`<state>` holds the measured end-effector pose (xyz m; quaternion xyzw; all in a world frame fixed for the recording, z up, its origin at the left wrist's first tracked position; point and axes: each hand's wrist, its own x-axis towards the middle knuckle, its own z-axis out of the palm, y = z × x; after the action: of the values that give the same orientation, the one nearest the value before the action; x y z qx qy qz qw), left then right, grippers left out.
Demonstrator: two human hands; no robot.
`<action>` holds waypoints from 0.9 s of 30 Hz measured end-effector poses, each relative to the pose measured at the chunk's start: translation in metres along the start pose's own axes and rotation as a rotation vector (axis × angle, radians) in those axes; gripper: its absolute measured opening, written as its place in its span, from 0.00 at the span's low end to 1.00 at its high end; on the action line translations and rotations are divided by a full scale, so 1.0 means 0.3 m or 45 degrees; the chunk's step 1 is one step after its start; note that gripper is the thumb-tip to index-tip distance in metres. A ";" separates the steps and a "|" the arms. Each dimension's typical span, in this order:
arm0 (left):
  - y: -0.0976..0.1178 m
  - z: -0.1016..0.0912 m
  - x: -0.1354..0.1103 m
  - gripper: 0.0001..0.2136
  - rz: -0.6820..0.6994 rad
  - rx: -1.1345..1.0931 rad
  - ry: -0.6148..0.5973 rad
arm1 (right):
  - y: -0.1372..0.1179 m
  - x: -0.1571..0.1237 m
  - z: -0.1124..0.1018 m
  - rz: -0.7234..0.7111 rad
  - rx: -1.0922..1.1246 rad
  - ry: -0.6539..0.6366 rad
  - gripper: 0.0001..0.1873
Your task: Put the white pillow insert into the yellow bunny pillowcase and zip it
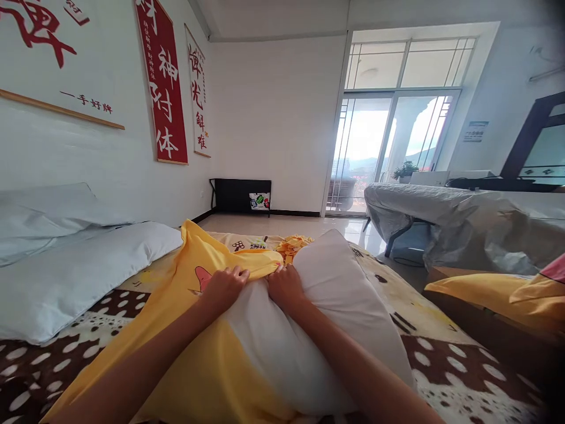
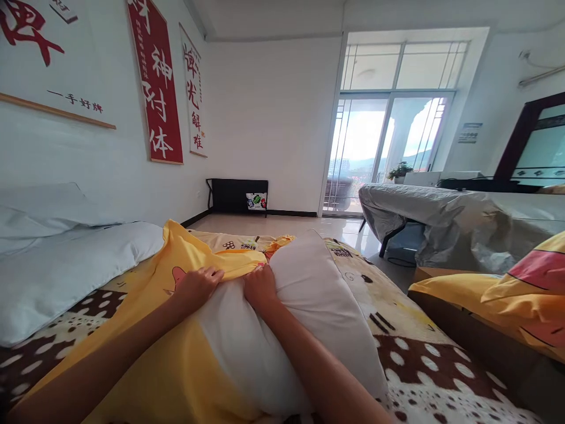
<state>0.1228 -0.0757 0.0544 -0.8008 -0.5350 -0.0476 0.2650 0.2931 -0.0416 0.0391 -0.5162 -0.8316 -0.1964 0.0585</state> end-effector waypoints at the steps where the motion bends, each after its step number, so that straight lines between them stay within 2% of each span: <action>1: 0.004 -0.008 0.005 0.14 -0.008 0.011 0.025 | -0.004 -0.005 -0.006 0.004 -0.014 0.013 0.17; 4: 0.049 -0.038 0.010 0.15 0.077 0.025 0.093 | -0.006 -0.039 -0.033 0.013 -0.064 0.057 0.17; 9: 0.143 -0.093 -0.081 0.09 0.474 0.077 0.076 | 0.009 -0.145 -0.088 0.008 -0.171 0.227 0.13; 11: 0.125 -0.139 -0.124 0.06 0.555 -0.028 0.029 | 0.004 -0.192 -0.106 0.001 -0.203 0.308 0.12; 13: 0.057 -0.203 -0.140 0.10 0.577 -0.210 0.022 | -0.010 -0.238 -0.124 0.005 -0.221 0.413 0.11; 15: -0.050 -0.269 -0.120 0.15 0.434 -0.288 0.138 | -0.026 -0.282 -0.142 0.018 -0.240 0.549 0.10; 17: -0.177 -0.312 -0.080 0.17 0.162 -0.145 0.356 | -0.035 -0.322 -0.161 0.018 -0.263 0.652 0.08; 18: -0.238 -0.321 -0.060 0.18 0.065 -0.057 0.404 | -0.036 -0.338 -0.170 0.016 -0.273 0.680 0.07; 19: -0.294 -0.321 -0.045 0.20 0.005 -0.008 0.379 | -0.034 -0.351 -0.178 0.013 -0.276 0.697 0.06; 21: -0.380 -0.305 -0.041 0.25 -0.085 -0.047 0.147 | -0.026 -0.365 -0.190 0.007 -0.268 0.720 0.04; 23: -0.427 -0.280 -0.070 0.28 -0.200 -0.182 -0.103 | -0.015 -0.363 -0.195 -0.008 -0.253 0.740 0.02; 24: -0.439 -0.269 -0.094 0.29 -0.261 -0.235 -0.176 | -0.011 -0.359 -0.196 -0.018 -0.243 0.739 0.02; 25: -0.446 -0.261 -0.121 0.30 -0.321 -0.270 -0.206 | -0.006 -0.354 -0.196 -0.031 -0.234 0.727 0.03; 27: -0.452 -0.254 -0.177 0.31 -0.427 -0.307 -0.172 | 0.009 -0.346 -0.203 -0.061 -0.202 0.668 0.07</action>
<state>-0.0035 -0.1170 0.1511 -0.7278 -0.6678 -0.1007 0.1193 0.3367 -0.1508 0.0645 -0.4308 -0.7820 -0.3892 0.2268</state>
